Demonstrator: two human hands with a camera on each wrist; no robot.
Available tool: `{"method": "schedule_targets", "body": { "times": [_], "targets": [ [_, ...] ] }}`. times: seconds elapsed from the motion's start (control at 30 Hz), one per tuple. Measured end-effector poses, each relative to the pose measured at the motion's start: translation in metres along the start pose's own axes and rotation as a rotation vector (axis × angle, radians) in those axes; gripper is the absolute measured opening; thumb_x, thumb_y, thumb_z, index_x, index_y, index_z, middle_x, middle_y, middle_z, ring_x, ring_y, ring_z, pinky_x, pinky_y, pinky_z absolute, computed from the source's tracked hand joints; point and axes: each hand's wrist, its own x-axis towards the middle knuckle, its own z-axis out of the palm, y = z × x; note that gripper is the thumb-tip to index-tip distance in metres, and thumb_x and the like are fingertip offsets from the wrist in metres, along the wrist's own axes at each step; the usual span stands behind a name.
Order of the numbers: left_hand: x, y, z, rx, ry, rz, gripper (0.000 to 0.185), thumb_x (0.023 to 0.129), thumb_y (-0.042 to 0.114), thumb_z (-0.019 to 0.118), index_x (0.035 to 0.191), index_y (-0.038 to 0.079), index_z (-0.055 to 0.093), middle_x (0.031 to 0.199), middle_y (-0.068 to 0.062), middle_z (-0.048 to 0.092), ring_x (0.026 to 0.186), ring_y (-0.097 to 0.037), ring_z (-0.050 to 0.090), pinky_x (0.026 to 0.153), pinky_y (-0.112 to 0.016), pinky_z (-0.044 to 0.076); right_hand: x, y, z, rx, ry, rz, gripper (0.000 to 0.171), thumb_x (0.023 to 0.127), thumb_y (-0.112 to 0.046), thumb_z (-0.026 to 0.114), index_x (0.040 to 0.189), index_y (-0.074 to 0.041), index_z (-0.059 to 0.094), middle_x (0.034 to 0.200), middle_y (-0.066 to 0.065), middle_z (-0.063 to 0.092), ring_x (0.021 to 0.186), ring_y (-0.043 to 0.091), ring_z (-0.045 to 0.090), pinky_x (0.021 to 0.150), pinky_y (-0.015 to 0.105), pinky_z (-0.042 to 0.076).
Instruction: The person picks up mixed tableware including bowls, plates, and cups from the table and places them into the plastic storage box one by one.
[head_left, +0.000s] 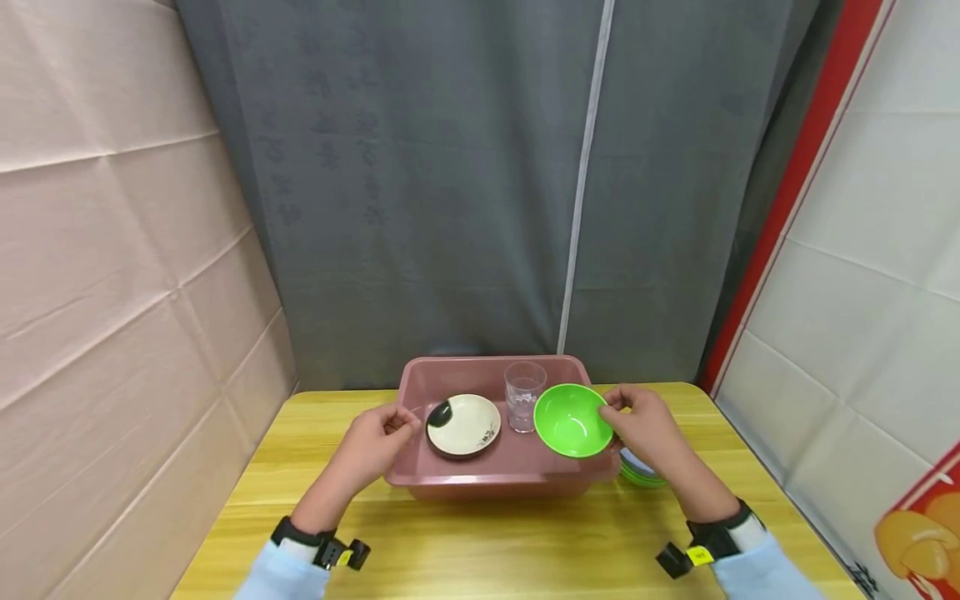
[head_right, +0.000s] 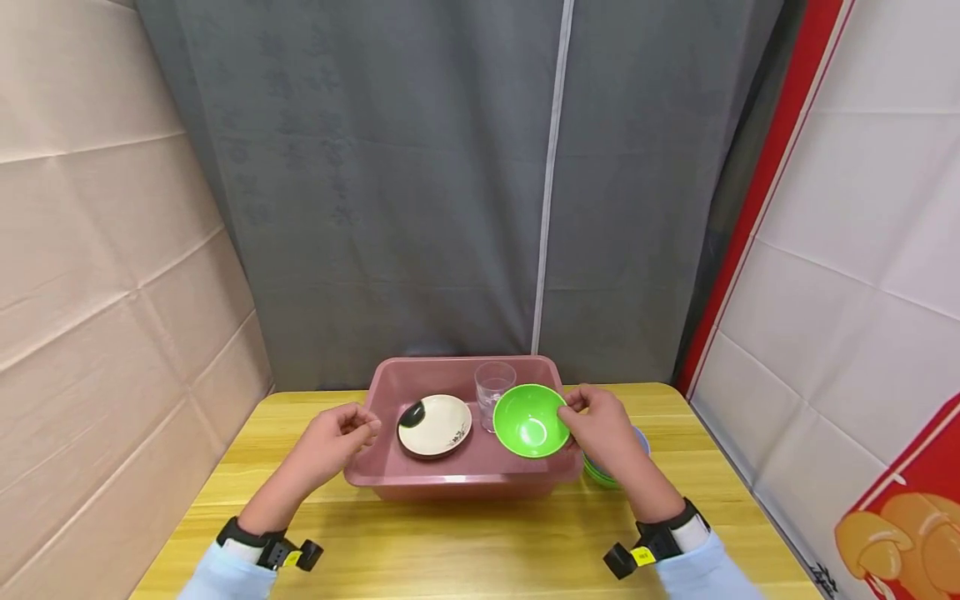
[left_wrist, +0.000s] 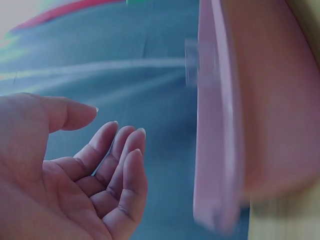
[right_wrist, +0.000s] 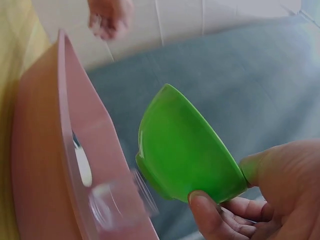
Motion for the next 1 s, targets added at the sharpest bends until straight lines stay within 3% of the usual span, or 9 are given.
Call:
{"method": "schedule_targets", "body": {
  "times": [0.17,0.4,0.57,0.7,1.0],
  "targets": [
    [0.01,0.025,0.029,-0.032,-0.061,0.124,0.006,0.106,0.019,0.077,0.102,0.015,0.076,0.089,0.002,0.07,0.083,-0.016,0.065,0.073,-0.032,0.055,0.002,-0.013,0.025,0.013,-0.002,-0.025,0.008,0.102,-0.009,0.071,0.104,-0.001,0.072,0.089,0.008,0.065,0.071,0.022,0.061,0.061,0.03,0.055],
    [0.018,0.047,0.058,0.054,-0.065,0.231,0.005,0.106,0.024,0.073,0.102,0.021,0.075,0.093,0.009,0.071,0.084,-0.013,0.066,0.075,-0.032,0.057,0.002,-0.023,0.053,0.126,-0.055,-0.04,0.008,0.101,-0.005,0.069,0.106,0.002,0.071,0.088,0.011,0.067,0.061,0.024,0.07,0.058,0.038,0.063],
    [0.021,0.053,0.069,0.035,-0.112,0.222,0.016,0.106,0.031,0.074,0.117,0.019,0.073,0.102,0.009,0.073,0.088,-0.012,0.068,0.076,-0.032,0.06,0.002,-0.027,0.067,0.163,-0.055,-0.045,0.008,0.101,-0.004,0.069,0.106,0.001,0.07,0.089,0.012,0.067,0.06,0.024,0.069,0.056,0.035,0.062],
    [0.021,0.053,0.073,-0.01,-0.126,0.174,0.022,0.104,0.026,0.076,0.123,0.015,0.071,0.104,0.004,0.071,0.087,-0.015,0.069,0.071,-0.032,0.061,0.003,-0.025,0.074,0.208,-0.06,-0.036,0.008,0.101,-0.002,0.068,0.108,0.003,0.068,0.089,0.013,0.066,0.06,0.025,0.069,0.055,0.035,0.062],
    [0.023,0.051,0.074,0.0,-0.073,0.144,0.018,0.1,0.016,0.073,0.118,0.013,0.073,0.102,0.002,0.072,0.09,-0.016,0.068,0.074,-0.031,0.06,0.006,-0.023,0.083,0.2,-0.044,-0.019,0.01,0.102,-0.006,0.072,0.109,0.001,0.07,0.089,0.013,0.067,0.06,0.026,0.071,0.057,0.037,0.064]
  ]
}}
